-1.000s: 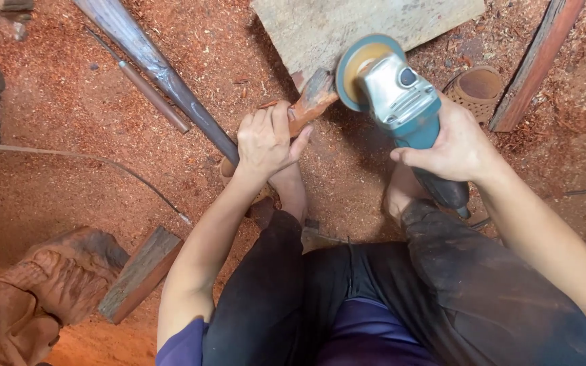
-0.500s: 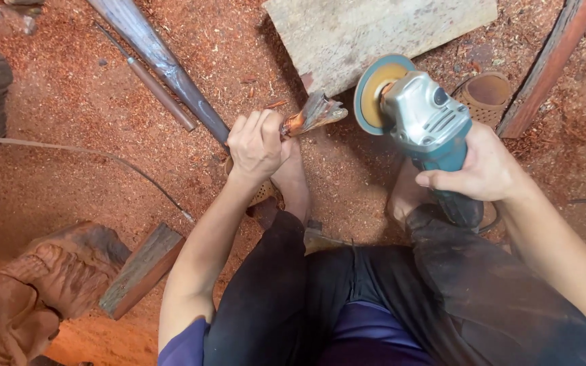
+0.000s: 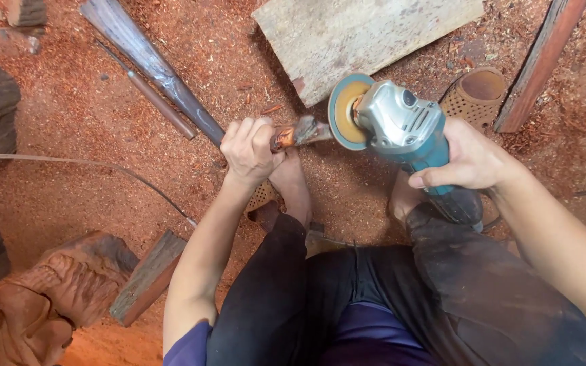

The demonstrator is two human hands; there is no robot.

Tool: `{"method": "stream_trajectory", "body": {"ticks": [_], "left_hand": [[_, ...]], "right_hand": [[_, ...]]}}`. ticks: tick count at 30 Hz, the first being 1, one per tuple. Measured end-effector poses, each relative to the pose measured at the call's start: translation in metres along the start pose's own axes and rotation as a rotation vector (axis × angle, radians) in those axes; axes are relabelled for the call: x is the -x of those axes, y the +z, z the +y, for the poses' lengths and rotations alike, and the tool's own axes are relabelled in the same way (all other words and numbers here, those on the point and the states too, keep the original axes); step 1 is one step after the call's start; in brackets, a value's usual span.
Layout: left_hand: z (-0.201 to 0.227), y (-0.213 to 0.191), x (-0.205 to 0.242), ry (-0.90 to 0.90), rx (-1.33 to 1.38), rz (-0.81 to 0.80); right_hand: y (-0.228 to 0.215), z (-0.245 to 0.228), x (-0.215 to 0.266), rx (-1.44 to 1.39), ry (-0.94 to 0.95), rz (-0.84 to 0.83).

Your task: The person is using a handheld angle grinder to smooth and shape a small piece of wood while holding it with their other hand.

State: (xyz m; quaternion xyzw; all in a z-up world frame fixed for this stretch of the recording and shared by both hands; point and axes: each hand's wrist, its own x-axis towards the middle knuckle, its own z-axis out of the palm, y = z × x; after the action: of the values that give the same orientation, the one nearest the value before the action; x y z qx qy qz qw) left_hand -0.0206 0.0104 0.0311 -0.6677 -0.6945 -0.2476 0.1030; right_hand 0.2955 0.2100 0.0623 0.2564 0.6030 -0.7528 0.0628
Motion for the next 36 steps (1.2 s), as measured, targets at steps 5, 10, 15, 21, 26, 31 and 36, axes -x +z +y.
{"method": "stream_trajectory", "body": {"ticks": [5,10,15,21,26,31,36], "left_hand": [[0.003,-0.004,-0.005,-0.002,0.024,-0.019],[0.001,-0.002,-0.003,-0.049,0.043,-0.014],[0.017,-0.023,-0.023,-0.130,-0.229,-0.245],[0.036,-0.046,-0.056,-0.058,-0.301,-0.323],[0.033,-0.052,-0.053,-0.039,-0.297,-0.309],[0.034,-0.055,-0.053,-0.053,-0.336,-0.340],[0.029,-0.054,-0.052,-0.048,-0.321,-0.385]], "right_hand": [[0.002,-0.009,0.005,-0.089,0.017,0.040],[0.005,-0.009,0.006,0.011,0.026,0.040],[0.020,-0.027,0.009,0.436,-0.067,0.317],[0.026,-0.030,0.010,0.505,-0.242,0.283],[0.021,-0.028,0.010,0.355,-0.217,0.257],[0.020,-0.029,0.016,0.260,-0.182,0.240],[0.024,-0.036,0.010,0.320,-0.075,0.251]]}}
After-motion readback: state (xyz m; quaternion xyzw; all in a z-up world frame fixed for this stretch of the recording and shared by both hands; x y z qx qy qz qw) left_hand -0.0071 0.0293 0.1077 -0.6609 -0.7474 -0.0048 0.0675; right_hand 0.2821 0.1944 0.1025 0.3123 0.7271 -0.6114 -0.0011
